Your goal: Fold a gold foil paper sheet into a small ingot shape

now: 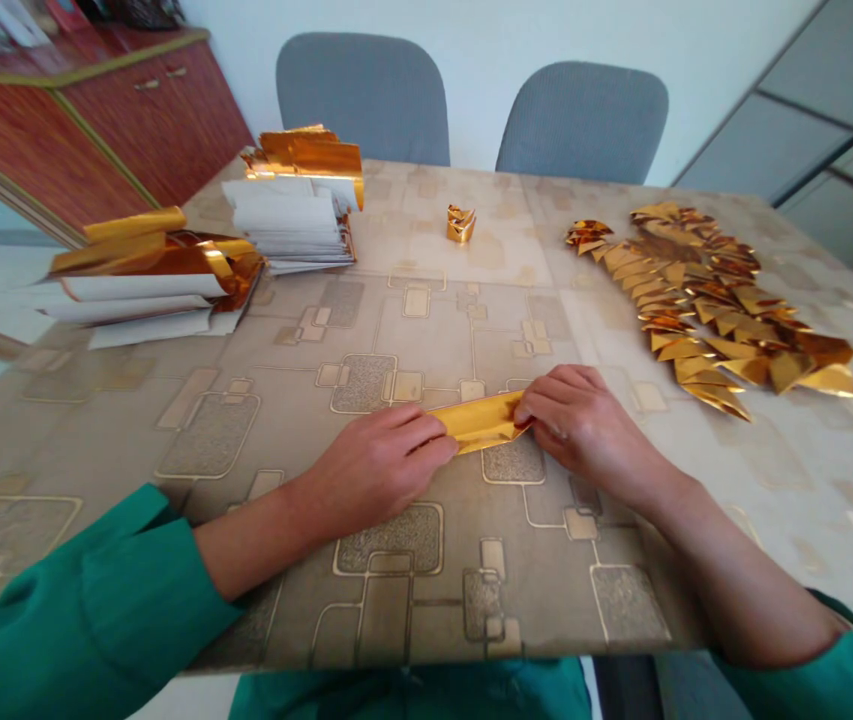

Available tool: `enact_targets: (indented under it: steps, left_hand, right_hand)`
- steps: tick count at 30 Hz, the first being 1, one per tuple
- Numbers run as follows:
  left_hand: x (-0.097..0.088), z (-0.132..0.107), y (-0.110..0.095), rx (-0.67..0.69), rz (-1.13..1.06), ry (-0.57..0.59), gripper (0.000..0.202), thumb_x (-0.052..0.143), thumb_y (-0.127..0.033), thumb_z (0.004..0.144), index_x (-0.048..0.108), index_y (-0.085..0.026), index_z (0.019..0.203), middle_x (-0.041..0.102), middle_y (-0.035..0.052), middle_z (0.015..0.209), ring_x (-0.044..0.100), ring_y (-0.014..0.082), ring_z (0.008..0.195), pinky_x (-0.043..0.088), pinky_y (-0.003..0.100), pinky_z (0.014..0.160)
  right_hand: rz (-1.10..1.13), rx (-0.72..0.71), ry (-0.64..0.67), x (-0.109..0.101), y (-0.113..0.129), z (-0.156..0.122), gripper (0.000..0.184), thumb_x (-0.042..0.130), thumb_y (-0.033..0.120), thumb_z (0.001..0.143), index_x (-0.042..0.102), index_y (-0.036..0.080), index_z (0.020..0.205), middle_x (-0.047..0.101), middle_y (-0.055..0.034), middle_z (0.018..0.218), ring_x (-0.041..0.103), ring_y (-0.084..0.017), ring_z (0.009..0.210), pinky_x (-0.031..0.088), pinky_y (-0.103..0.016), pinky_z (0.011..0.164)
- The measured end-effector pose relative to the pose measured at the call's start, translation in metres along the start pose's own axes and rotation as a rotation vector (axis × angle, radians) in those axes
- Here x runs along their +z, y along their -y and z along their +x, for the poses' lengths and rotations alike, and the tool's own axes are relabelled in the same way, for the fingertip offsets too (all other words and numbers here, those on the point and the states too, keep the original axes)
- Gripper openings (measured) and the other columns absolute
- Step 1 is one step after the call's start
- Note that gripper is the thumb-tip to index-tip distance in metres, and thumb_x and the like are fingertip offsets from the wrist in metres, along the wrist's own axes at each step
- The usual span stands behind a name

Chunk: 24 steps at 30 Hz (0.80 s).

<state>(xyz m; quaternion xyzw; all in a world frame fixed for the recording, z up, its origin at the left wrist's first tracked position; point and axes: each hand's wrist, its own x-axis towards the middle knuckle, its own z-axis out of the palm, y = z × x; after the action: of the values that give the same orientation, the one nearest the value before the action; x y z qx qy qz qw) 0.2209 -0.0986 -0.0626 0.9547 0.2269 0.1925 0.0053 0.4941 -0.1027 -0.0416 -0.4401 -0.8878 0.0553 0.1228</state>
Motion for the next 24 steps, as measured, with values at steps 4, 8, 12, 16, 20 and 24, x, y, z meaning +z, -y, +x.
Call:
enact_targets:
  steps: [4,8,12,16,20,24]
  left_hand:
    - [0.000,-0.001,0.004,-0.059,-0.140,0.012,0.018,0.050,-0.008,0.089,0.066,-0.013,0.096,0.068,0.0074,0.097,0.061,0.0202,0.089,0.052,0.033,0.080]
    - [0.002,-0.001,0.009,-0.079,-0.241,-0.010,0.019,0.047,-0.014,0.096,0.066,-0.015,0.099,0.069,0.0065,0.095,0.061,0.0184,0.087,0.051,0.031,0.079]
    - [0.006,0.002,0.008,-0.187,-0.356,-0.016,0.017,0.052,-0.017,0.096,0.063,-0.017,0.108,0.070,0.0047,0.096,0.063,0.0171,0.087,0.051,0.030,0.079]
    - [0.006,0.001,0.010,-0.412,-0.524,-0.045,0.022,0.066,-0.020,0.088,0.060,-0.017,0.108,0.070,0.0029,0.095,0.064,0.0142,0.084,0.051,0.026,0.075]
    - [0.000,-0.001,0.018,-0.397,-0.466,-0.008,0.017,0.066,-0.026,0.089,0.062,-0.018,0.103,0.069,0.0021,0.092,0.062,0.0164,0.087,0.049,0.029,0.079]
    - [-0.004,-0.001,0.028,-0.262,-0.319,0.038,0.020,0.063,-0.033,0.090,0.067,-0.019,0.103,0.067,0.0059,0.100,0.058,0.0213,0.096,0.045,0.036,0.085]
  right_hand:
    - [-0.010,0.021,0.062,-0.005,0.006,0.000,0.018,0.053,0.005,0.083,0.063,0.019,0.087,0.065,-0.0043,0.087,0.053,-0.021,0.086,0.033,-0.036,0.082]
    - [0.138,-0.036,0.109,0.000,0.034,0.003,0.017,0.061,0.022,0.083,0.062,0.019,0.101,0.064,-0.0068,0.099,0.053,-0.024,0.096,0.034,-0.038,0.087]
    - [0.288,0.046,0.051,0.021,0.062,0.010,0.020,0.058,0.037,0.091,0.058,0.019,0.083,0.063,-0.0038,0.084,0.053,-0.020,0.083,0.035,-0.033,0.075]
    - [0.295,0.189,-0.055,0.037,0.067,0.015,0.017,0.064,0.030,0.086,0.052,0.019,0.079,0.058,0.0000,0.071,0.049,-0.016,0.068,0.033,-0.030,0.066]
    - [0.282,0.234,-0.074,0.040,0.065,0.017,0.016,0.060,0.030,0.088,0.051,0.019,0.080,0.057,0.0001,0.069,0.048,-0.015,0.065,0.032,-0.029,0.064]
    - [0.270,0.182,-0.078,0.037,0.064,0.019,0.021,0.051,0.024,0.092,0.049,0.019,0.072,0.056,-0.0008,0.068,0.047,-0.015,0.065,0.030,-0.029,0.063]
